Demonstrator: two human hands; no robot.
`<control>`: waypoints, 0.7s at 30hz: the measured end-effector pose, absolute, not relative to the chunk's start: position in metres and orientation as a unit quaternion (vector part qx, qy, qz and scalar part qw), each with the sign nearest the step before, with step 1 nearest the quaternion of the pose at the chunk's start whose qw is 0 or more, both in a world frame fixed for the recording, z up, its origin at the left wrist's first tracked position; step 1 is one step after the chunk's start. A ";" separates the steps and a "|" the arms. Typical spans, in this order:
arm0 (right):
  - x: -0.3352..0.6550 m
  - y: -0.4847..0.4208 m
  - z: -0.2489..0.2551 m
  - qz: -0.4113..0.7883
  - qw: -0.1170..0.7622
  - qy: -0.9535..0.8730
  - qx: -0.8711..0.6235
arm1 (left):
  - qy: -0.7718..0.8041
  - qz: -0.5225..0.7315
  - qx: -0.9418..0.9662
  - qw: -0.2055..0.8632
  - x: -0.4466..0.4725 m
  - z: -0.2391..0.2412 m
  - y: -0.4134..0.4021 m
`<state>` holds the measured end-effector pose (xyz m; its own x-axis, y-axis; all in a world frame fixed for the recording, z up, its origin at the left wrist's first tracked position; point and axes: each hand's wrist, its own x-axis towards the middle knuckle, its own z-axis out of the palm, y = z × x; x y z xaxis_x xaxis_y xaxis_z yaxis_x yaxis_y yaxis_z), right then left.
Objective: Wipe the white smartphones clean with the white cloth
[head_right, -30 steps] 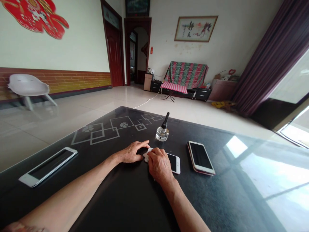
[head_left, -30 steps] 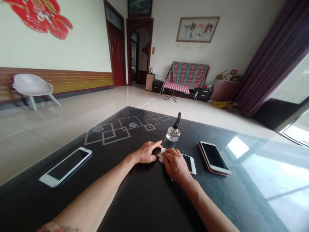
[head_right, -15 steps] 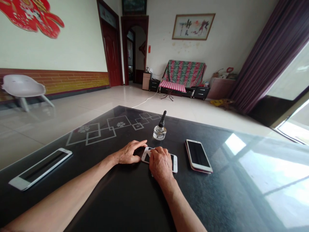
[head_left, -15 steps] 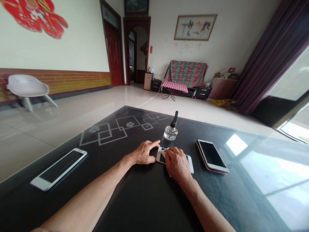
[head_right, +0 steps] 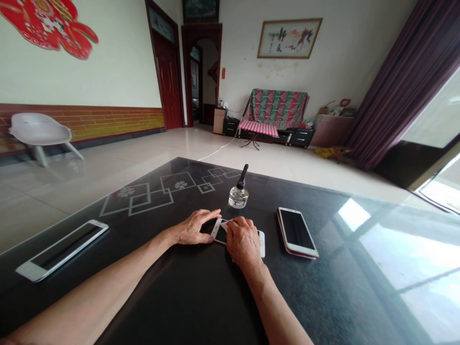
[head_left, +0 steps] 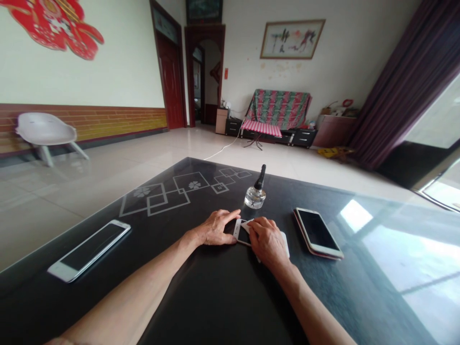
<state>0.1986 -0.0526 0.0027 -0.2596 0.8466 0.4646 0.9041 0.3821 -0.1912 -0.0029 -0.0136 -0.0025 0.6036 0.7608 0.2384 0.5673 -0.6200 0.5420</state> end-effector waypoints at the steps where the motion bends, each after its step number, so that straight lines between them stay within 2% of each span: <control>1: 0.197 -0.054 0.003 -0.050 0.252 -0.796 -0.548 | 0.381 0.227 0.870 0.215 -0.003 -0.002 -0.014; 12: 0.185 -0.067 0.001 -0.015 0.285 -0.813 -0.507 | 0.367 0.236 0.867 0.241 -0.007 -0.007 -0.006; 21: 0.206 -0.053 0.002 -0.068 0.251 -0.745 -0.614 | 0.366 0.232 0.867 0.247 -0.009 -0.005 -0.006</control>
<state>0.2061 -0.0526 0.0022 -0.1206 0.8811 0.4574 0.9495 0.2369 -0.2059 -0.0085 -0.0064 -0.0054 0.6242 0.7491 0.2217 0.5193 -0.6099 0.5986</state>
